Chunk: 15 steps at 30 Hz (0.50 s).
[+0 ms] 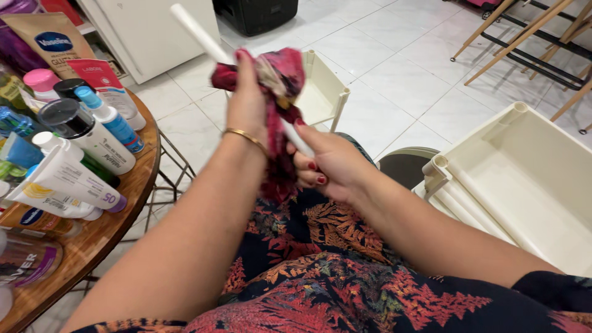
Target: The person assembles a white plastic storage cart by inserting white cylindrical poles into the cart's corner sockets. They use a patterned cloth to grip the poles while pushing them into place, repeating the process for each leg.
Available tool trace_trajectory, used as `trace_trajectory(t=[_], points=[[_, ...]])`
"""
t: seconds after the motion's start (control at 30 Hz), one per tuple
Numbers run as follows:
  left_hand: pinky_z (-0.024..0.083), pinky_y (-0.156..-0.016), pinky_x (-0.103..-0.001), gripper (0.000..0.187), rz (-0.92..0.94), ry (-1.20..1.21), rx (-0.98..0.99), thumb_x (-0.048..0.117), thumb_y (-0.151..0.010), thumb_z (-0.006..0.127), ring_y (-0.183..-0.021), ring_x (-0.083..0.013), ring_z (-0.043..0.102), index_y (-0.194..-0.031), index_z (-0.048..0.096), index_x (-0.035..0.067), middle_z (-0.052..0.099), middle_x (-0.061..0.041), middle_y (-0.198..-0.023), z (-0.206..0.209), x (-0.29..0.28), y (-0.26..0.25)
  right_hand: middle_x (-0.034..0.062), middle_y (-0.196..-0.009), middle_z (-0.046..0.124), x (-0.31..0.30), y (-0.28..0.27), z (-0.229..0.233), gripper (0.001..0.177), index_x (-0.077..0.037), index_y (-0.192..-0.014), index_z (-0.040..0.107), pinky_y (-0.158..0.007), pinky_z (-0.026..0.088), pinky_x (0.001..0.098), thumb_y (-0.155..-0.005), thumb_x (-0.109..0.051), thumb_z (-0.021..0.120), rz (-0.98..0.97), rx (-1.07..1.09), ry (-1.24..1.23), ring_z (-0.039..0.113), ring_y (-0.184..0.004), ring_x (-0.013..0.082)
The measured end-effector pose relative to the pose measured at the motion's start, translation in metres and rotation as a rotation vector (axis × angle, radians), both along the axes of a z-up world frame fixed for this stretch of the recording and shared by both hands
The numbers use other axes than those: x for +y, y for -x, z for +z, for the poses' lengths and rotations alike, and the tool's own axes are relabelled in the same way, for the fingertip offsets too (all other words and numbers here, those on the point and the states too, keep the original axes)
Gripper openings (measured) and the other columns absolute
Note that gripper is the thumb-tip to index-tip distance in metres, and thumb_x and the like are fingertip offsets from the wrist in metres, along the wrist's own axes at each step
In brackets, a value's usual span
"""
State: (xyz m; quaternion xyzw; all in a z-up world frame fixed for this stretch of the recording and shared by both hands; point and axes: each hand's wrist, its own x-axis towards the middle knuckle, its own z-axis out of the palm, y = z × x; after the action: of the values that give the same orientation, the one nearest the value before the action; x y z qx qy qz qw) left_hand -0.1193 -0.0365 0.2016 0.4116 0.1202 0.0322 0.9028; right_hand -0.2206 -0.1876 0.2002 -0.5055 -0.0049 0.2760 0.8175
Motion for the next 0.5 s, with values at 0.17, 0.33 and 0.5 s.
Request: trace_trajectory(t=[0.17,0.33,0.5], points=[[0.06,-0.083,-0.04,0.051,0.185,-0.028,-0.092,0.047,-0.095,0.061,-0.09,-0.0217,0.068,-0.11,0.063,-0.002,0.07,-0.011,-0.102,0.011,0.047,-0.023,-0.0045,-0.052,0.042,-0.006,0.01,-0.002,0.04,-0.006,-0.088,0.059,-0.04,0.031,0.0253,-0.102,-0.043,0.055,0.072,-0.061,0.084,0.034,-0.038,0.0072],[0.056,-0.089,-0.037,0.042,0.355,-0.096,-0.191,0.034,-0.092,0.066,-0.098,-0.018,0.067,-0.118,0.057,0.002,0.07,-0.008,-0.111,-0.012,0.017,-0.018,-0.005,-0.07,0.062,0.006,0.01,-0.008,0.036,-0.004,-0.092,0.061,-0.052,0.042,0.0233,-0.101,-0.039,0.064,-0.29,-0.968,0.639,0.051,-0.062,0.0025],[0.056,-0.086,-0.036,0.049,0.2,-0.089,-0.007,0.042,-0.094,0.064,-0.095,-0.018,0.067,-0.113,0.064,-0.003,0.072,-0.01,-0.107,-0.001,0.019,-0.01,-0.0039,-0.064,0.056,0.011,-0.001,-0.007,0.039,-0.003,-0.09,0.06,-0.049,0.039,0.0242,-0.106,-0.038,0.054,-0.109,-0.656,0.462,0.047,-0.054,0.0055]])
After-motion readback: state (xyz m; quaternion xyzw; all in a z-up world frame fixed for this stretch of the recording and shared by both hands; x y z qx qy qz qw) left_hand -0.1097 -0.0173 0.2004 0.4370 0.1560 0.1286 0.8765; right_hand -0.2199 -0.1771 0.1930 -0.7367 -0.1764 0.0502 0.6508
